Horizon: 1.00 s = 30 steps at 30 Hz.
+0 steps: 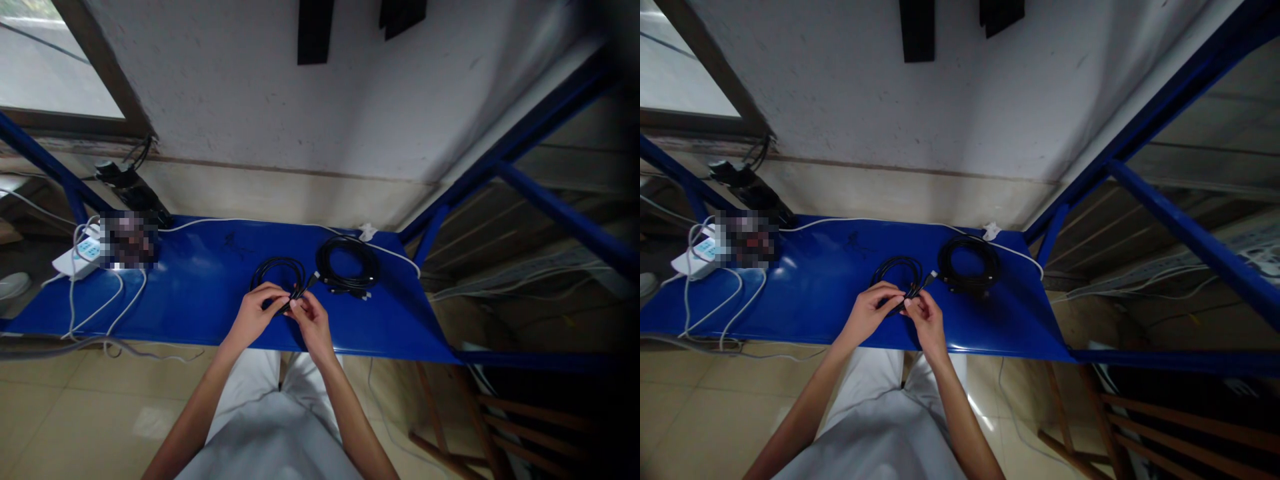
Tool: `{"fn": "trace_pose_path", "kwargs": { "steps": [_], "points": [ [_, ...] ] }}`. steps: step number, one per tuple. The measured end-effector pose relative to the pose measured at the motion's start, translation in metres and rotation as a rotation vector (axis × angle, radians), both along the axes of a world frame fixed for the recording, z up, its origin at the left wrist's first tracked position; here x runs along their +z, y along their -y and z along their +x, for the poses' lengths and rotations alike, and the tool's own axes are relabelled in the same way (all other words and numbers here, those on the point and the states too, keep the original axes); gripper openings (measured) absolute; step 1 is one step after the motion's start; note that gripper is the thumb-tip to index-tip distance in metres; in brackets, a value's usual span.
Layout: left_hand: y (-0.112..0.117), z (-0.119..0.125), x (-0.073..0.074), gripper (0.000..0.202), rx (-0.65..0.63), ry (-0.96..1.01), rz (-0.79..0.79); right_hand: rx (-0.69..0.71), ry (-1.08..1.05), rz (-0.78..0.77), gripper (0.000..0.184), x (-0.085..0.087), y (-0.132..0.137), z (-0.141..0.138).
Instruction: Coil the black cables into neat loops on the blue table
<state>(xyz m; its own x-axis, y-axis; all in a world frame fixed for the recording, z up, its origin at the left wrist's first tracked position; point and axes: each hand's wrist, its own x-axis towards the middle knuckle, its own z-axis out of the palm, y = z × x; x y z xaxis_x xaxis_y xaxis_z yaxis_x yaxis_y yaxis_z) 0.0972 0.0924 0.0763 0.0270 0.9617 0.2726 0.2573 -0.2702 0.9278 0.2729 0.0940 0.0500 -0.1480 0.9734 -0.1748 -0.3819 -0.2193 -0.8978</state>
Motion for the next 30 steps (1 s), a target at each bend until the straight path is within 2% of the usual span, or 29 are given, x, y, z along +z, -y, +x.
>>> {"fn": "trace_pose_path", "kwargs": {
  "steps": [3, 8, 17, 24, 30],
  "points": [
    [-0.001, -0.001, -0.001, 0.019, 0.001, 0.028, 0.000, 0.013, -0.004, 0.004, 0.054, 0.000, 0.000, 0.000],
    [-0.001, -0.002, -0.005, 0.017, -0.005, 0.051, -0.023, 0.039, 0.000, 0.026, 0.046, 0.000, 0.000, 0.001],
    [0.001, -0.001, -0.016, 0.022, 0.018, 0.144, -0.166, 0.052, 0.021, 0.044, 0.044, 0.002, 0.000, 0.002],
    [0.004, 0.000, -0.020, 0.022, 0.045, 0.150, -0.114, 0.049, 0.050, 0.064, 0.039, 0.002, 0.000, 0.003],
    [0.006, -0.001, -0.023, 0.023, 0.053, 0.138, -0.048, 0.054, 0.066, 0.051, 0.042, -0.001, 0.000, 0.003]
  ]
}}
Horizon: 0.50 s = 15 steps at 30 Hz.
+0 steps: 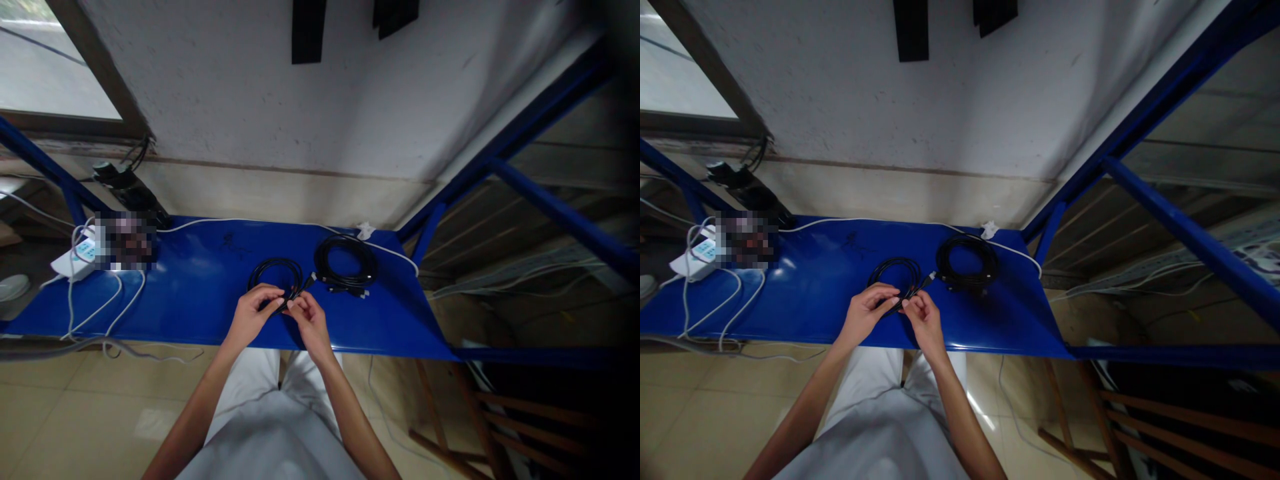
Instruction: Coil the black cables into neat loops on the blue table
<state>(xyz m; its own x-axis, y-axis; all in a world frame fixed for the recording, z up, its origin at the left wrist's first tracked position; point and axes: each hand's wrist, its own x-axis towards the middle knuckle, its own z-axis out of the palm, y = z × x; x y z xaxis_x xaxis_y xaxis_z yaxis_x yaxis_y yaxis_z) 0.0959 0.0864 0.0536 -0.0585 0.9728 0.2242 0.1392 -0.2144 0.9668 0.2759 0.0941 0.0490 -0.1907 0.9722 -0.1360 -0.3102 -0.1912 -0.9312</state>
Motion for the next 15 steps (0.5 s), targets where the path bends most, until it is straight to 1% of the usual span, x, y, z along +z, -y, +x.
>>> {"fn": "trace_pose_path", "kwargs": {
  "steps": [3, 7, 11, 15],
  "points": [
    [0.000, 0.000, 0.002, 0.023, -0.026, 0.001, 0.014, 0.003, -0.001, -0.004, 0.042, -0.003, -0.001, 0.000],
    [-0.001, 0.000, 0.007, 0.018, -0.061, -0.039, 0.040, 0.011, -0.009, -0.011, 0.045, -0.005, -0.002, 0.001],
    [-0.002, -0.001, 0.011, 0.019, -0.076, -0.059, 0.031, -0.003, -0.005, -0.027, 0.048, -0.003, -0.002, 0.000],
    [-0.001, -0.005, 0.012, 0.019, -0.116, -0.081, 0.021, -0.011, 0.008, -0.030, 0.051, 0.000, -0.001, 0.000]
  ]
}}
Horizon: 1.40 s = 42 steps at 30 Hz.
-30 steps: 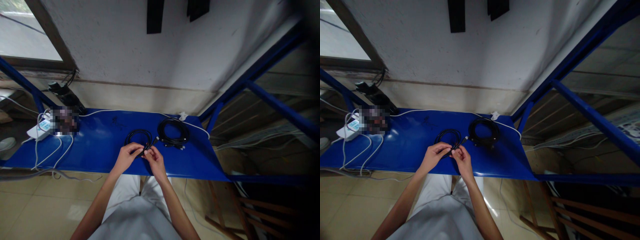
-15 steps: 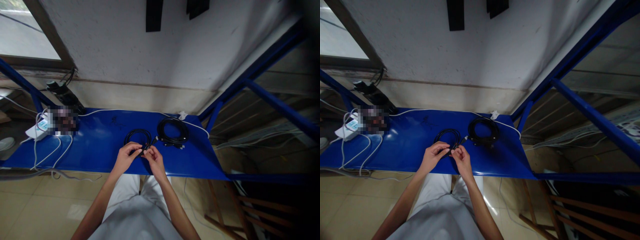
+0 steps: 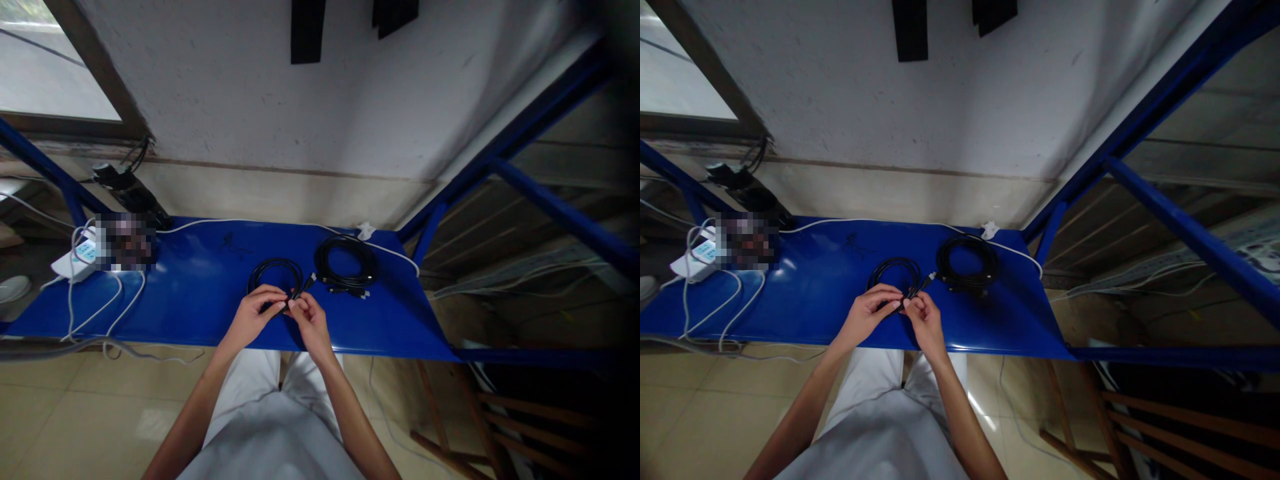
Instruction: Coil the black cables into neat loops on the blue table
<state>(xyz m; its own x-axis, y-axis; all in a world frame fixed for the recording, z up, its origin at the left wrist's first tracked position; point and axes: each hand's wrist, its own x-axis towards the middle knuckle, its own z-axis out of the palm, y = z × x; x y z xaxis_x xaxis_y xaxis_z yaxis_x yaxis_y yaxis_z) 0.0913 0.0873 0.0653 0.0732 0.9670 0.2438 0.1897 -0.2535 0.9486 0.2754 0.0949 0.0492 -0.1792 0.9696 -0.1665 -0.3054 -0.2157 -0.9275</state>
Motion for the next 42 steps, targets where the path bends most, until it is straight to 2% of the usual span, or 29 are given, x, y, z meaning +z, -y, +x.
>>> {"fn": "trace_pose_path", "kwargs": {
  "steps": [6, 14, 23, 33, 42],
  "points": [
    [0.001, -0.001, 0.000, 0.017, -0.009, -0.035, -0.002, -0.002, -0.006, 0.001, 0.051, 0.002, 0.001, 0.000],
    [0.004, 0.007, 0.009, 0.019, 0.028, -0.035, -0.012, 0.002, -0.011, -0.003, 0.048, -0.002, 0.000, 0.000],
    [0.003, 0.008, 0.007, 0.022, 0.014, -0.002, -0.073, 0.012, -0.036, -0.016, 0.049, -0.007, 0.000, 0.000],
    [0.005, 0.007, 0.015, 0.016, 0.052, -0.064, 0.002, 0.036, -0.024, -0.009, 0.053, -0.002, 0.001, -0.002],
    [0.006, 0.007, 0.016, 0.020, 0.067, -0.111, 0.021, 0.107, 0.062, 0.050, 0.053, 0.007, 0.005, -0.004]
  ]
}}
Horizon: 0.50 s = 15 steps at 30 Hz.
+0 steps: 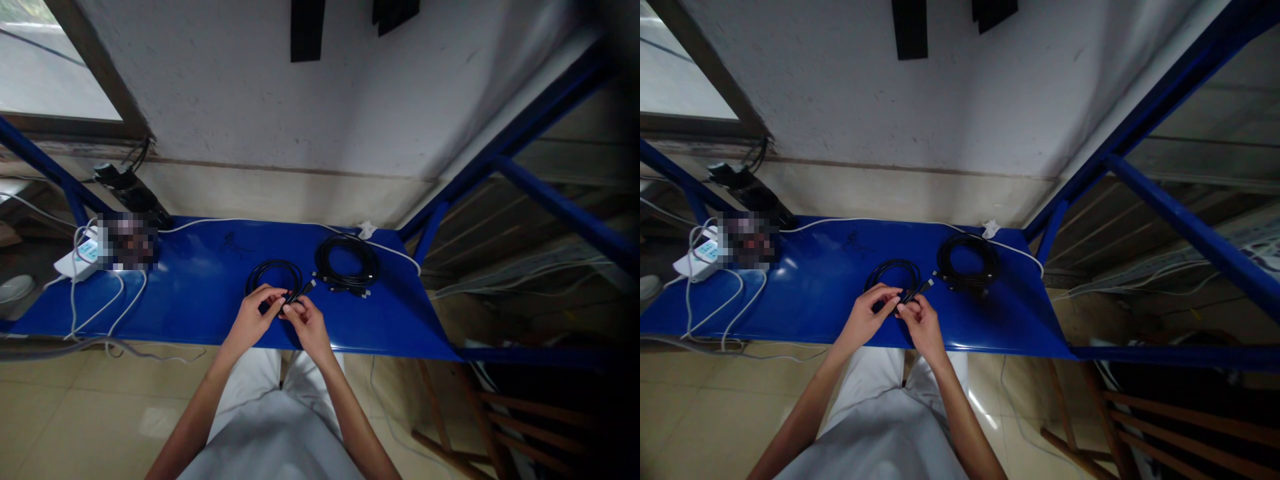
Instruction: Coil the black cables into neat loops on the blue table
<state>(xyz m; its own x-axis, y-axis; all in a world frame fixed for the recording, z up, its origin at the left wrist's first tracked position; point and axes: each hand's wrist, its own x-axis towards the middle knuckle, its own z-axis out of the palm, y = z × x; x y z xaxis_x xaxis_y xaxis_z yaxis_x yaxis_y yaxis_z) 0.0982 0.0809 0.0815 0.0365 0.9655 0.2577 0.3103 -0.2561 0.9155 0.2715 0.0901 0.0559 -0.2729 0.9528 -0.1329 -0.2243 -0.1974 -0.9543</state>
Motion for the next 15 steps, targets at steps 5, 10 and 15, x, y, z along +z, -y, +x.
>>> {"fn": "trace_pose_path", "kwargs": {
  "steps": [5, 10, 15],
  "points": [
    [0.004, -0.001, -0.003, 0.021, -0.012, -0.115, 0.014, 0.048, 0.335, 0.009, 0.046, 0.005, 0.005, 0.019],
    [0.007, 0.002, -0.013, 0.018, -0.052, -0.213, 0.015, -0.052, 0.593, 0.377, 0.028, 0.005, 0.004, 0.041],
    [0.008, 0.005, -0.018, 0.015, -0.034, -0.324, 0.062, -0.065, 0.720, 0.801, 0.016, 0.003, -0.002, 0.039]
  ]
}}
